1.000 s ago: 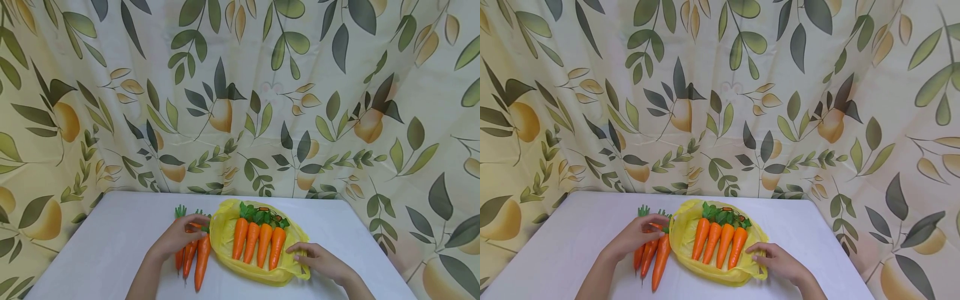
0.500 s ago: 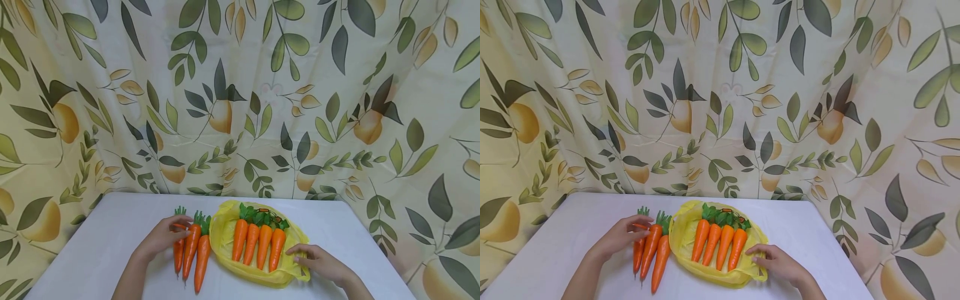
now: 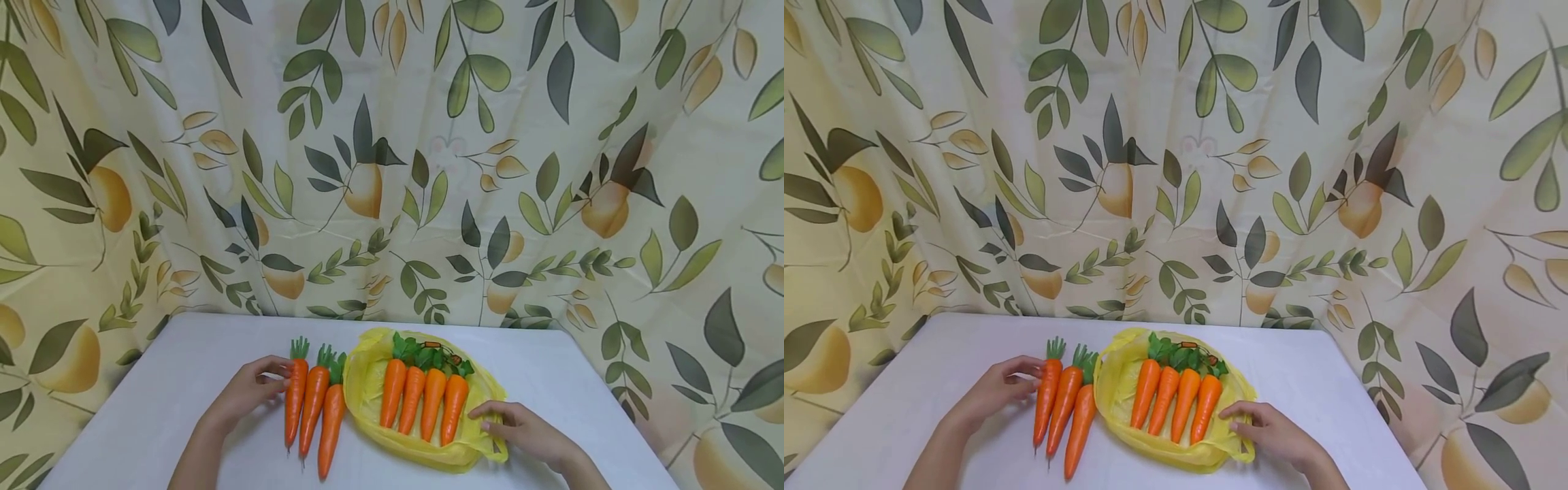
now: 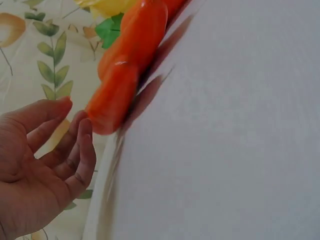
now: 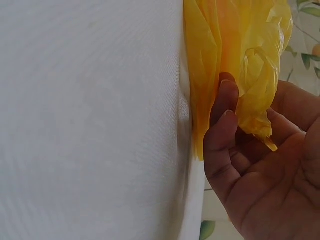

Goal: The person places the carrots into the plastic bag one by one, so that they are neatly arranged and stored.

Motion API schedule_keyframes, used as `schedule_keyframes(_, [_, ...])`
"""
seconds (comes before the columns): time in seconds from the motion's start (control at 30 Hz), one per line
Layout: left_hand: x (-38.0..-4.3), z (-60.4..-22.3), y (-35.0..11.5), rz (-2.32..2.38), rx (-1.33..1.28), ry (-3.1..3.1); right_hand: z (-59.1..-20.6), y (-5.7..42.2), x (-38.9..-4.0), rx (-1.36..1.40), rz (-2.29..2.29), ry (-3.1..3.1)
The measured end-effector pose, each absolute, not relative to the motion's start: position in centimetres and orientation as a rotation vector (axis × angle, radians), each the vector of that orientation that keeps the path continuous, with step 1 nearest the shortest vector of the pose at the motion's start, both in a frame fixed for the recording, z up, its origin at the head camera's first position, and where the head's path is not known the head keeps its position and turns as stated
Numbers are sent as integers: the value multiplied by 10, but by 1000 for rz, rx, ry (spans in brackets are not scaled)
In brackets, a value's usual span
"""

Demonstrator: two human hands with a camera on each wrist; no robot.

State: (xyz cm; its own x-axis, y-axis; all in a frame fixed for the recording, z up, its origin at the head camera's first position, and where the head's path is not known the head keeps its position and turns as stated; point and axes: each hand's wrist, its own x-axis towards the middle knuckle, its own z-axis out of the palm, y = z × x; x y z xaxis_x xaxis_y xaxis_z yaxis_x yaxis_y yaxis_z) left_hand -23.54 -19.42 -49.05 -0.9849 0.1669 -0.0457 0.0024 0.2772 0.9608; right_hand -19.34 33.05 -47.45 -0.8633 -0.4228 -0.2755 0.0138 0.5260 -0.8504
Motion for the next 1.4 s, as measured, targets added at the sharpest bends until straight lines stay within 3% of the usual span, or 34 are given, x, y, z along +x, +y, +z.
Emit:
schedule_keyframes(0.4, [-233, -493, -198, 1720, -26, 2454, -480, 330, -198, -308, -1281, 2310])
schedule_keyframes(1.0, [-232, -499, -186, 1621, 163, 2405, -478, 331, -195, -326, -1300, 2289])
schedule_keyframes(1.4, [-233, -502, -184, 1630, 102, 2440, -479, 330, -196, -351, -1311, 2265])
